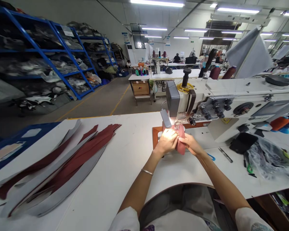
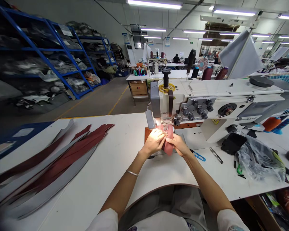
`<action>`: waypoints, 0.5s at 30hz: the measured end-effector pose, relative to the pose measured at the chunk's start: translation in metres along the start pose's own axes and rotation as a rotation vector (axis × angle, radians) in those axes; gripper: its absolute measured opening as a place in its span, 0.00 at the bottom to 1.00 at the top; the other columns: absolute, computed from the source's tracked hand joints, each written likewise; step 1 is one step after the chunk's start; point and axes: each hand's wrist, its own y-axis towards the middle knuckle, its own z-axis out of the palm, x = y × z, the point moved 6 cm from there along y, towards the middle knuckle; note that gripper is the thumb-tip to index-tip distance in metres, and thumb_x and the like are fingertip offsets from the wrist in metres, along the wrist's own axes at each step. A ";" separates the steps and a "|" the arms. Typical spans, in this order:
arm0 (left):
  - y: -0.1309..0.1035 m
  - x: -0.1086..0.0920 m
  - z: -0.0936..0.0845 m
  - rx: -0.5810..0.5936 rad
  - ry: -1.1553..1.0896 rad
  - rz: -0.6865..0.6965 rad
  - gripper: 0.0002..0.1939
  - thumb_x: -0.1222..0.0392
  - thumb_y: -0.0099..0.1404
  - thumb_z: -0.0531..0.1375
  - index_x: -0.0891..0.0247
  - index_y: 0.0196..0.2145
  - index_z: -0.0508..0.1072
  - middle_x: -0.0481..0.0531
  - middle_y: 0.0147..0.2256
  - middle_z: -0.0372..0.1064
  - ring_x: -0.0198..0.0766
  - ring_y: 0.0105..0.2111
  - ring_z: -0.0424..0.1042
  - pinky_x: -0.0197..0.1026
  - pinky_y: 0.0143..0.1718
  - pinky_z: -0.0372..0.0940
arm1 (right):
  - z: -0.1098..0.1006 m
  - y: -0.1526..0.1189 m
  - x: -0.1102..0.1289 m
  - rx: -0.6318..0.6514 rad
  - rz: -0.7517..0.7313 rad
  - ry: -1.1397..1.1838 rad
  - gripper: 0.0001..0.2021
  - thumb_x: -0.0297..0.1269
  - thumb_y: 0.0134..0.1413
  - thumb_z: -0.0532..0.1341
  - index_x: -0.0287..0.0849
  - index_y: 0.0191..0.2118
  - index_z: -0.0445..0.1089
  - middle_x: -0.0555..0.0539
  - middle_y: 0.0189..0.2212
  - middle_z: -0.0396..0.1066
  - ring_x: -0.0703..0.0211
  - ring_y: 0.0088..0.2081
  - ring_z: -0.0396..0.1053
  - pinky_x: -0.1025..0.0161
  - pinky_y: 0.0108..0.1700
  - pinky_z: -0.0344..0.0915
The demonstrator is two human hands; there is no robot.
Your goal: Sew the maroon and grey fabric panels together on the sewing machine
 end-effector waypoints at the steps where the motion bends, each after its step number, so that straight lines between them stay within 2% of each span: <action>1: 0.000 0.001 0.001 0.010 0.003 0.003 0.12 0.62 0.70 0.49 0.62 0.37 0.72 0.55 0.38 0.73 0.42 0.40 0.69 0.47 0.46 0.64 | 0.000 0.000 0.000 -0.015 -0.007 0.004 0.28 0.43 0.47 0.69 0.43 0.54 0.68 0.43 0.50 0.72 0.51 0.48 0.71 0.60 0.44 0.71; 5: 0.000 0.006 0.003 0.041 0.010 0.022 0.13 0.62 0.70 0.48 0.62 0.38 0.72 0.55 0.38 0.73 0.43 0.41 0.69 0.48 0.46 0.63 | 0.003 0.000 -0.003 -0.028 0.004 0.005 0.25 0.42 0.48 0.68 0.42 0.53 0.68 0.43 0.45 0.74 0.53 0.44 0.73 0.60 0.42 0.72; 10: 0.000 0.008 0.003 0.091 0.010 0.042 0.13 0.63 0.70 0.47 0.61 0.39 0.71 0.55 0.39 0.72 0.42 0.42 0.69 0.48 0.46 0.63 | 0.007 0.000 -0.003 -0.032 0.038 0.046 0.24 0.41 0.48 0.68 0.41 0.52 0.67 0.43 0.39 0.75 0.53 0.34 0.74 0.53 0.36 0.75; 15: 0.001 0.008 0.000 0.105 0.019 0.054 0.13 0.62 0.70 0.48 0.62 0.42 0.71 0.55 0.38 0.72 0.43 0.41 0.69 0.49 0.47 0.62 | 0.010 -0.001 0.002 -0.051 0.055 0.032 0.22 0.40 0.47 0.68 0.39 0.48 0.67 0.42 0.37 0.75 0.52 0.34 0.75 0.55 0.35 0.76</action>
